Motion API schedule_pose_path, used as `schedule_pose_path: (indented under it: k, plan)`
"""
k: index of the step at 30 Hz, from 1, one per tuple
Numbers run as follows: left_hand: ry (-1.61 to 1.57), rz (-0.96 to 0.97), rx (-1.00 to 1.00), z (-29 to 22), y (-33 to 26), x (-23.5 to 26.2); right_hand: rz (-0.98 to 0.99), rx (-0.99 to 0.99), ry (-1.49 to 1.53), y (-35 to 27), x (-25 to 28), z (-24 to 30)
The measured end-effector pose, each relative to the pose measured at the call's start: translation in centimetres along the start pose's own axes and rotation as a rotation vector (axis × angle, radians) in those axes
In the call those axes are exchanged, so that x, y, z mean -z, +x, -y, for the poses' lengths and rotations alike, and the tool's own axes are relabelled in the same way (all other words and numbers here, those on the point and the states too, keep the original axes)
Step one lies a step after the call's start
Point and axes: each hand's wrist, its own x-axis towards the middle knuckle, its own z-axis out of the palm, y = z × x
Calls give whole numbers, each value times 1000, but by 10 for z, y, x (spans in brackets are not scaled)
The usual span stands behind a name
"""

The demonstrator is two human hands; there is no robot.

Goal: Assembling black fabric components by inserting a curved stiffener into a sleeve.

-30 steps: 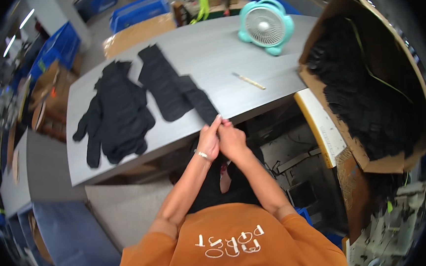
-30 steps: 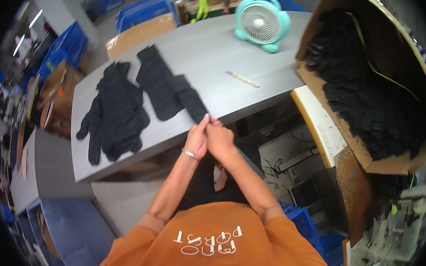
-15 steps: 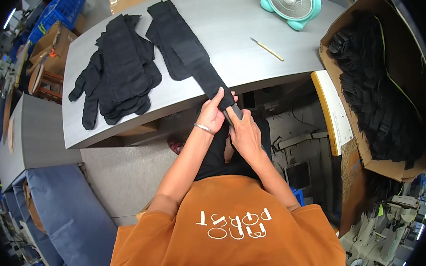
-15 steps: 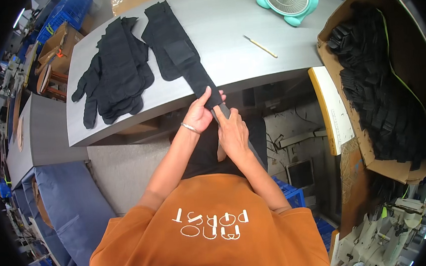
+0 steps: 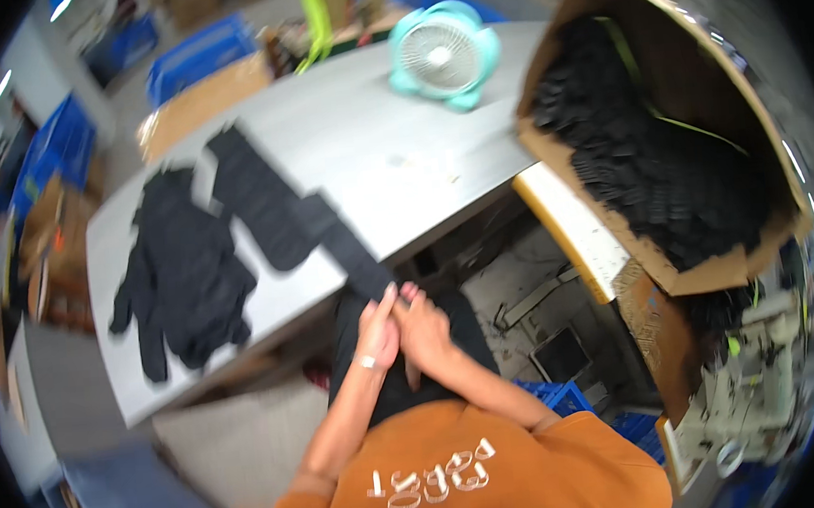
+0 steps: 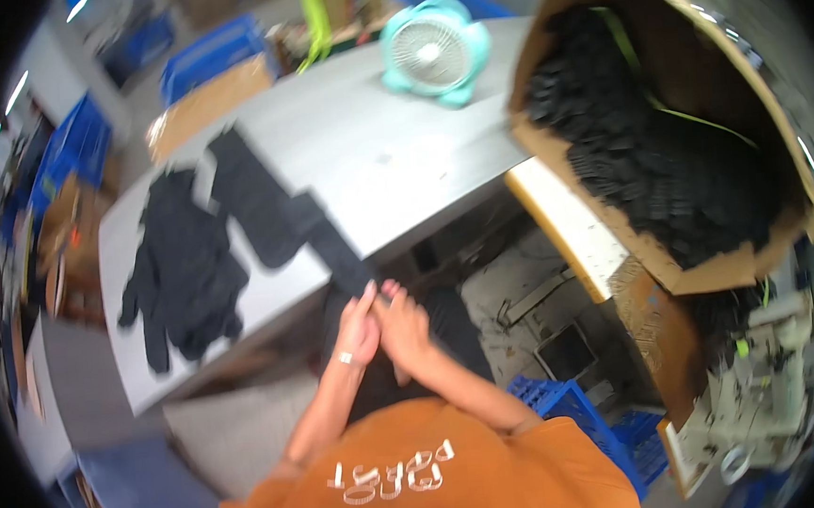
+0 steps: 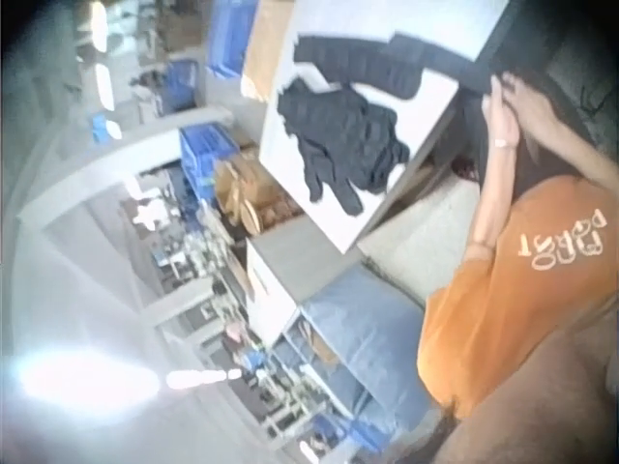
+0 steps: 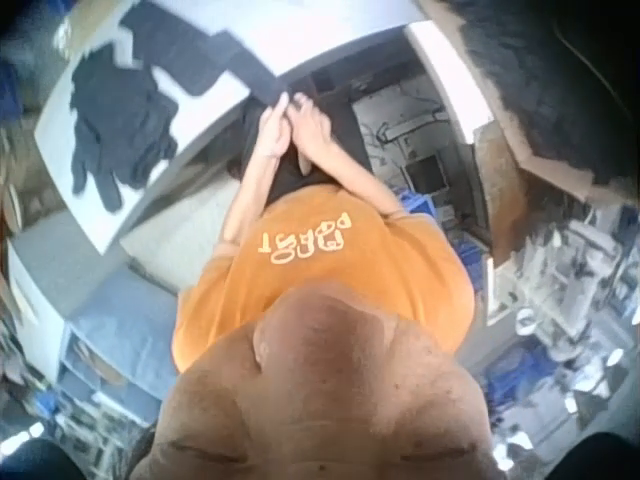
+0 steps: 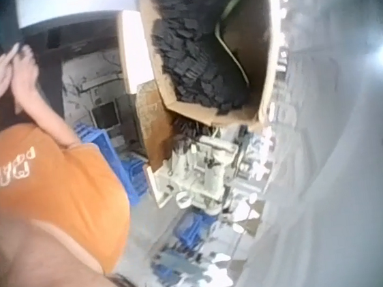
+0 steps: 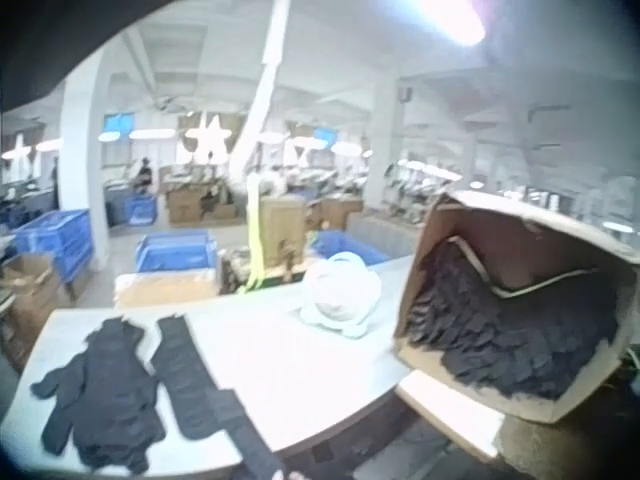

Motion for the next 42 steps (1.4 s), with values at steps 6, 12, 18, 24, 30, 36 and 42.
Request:
schedule_pose_path:
  k: [6, 12, 18, 24, 30, 36, 42]
  plan:
    - [0, -56, -79, -3, 0, 9, 64, 19, -202, -23, 21, 15]
    - [-83, 61, -53, -13, 16, 13, -106, -55, -237, 29, -16, 28]
    - [-63, 21, -18, -9, 14, 15, -62, -16, -212, -22, 23, 22]
    - [124, -31, -69, -6, 21, 10, -112, -50, -158, 21, -30, 15]
    - [34, -44, -38, -11, 14, 2, -163, 77, -120, -7, -17, -12]
    - [80, -38, -189, 0, 20, 9, -166, 33, -200, -4, -20, 4]
    - [-14, 95, -89, -7, 22, 11, 56, 43, -119, 20, -22, 1]
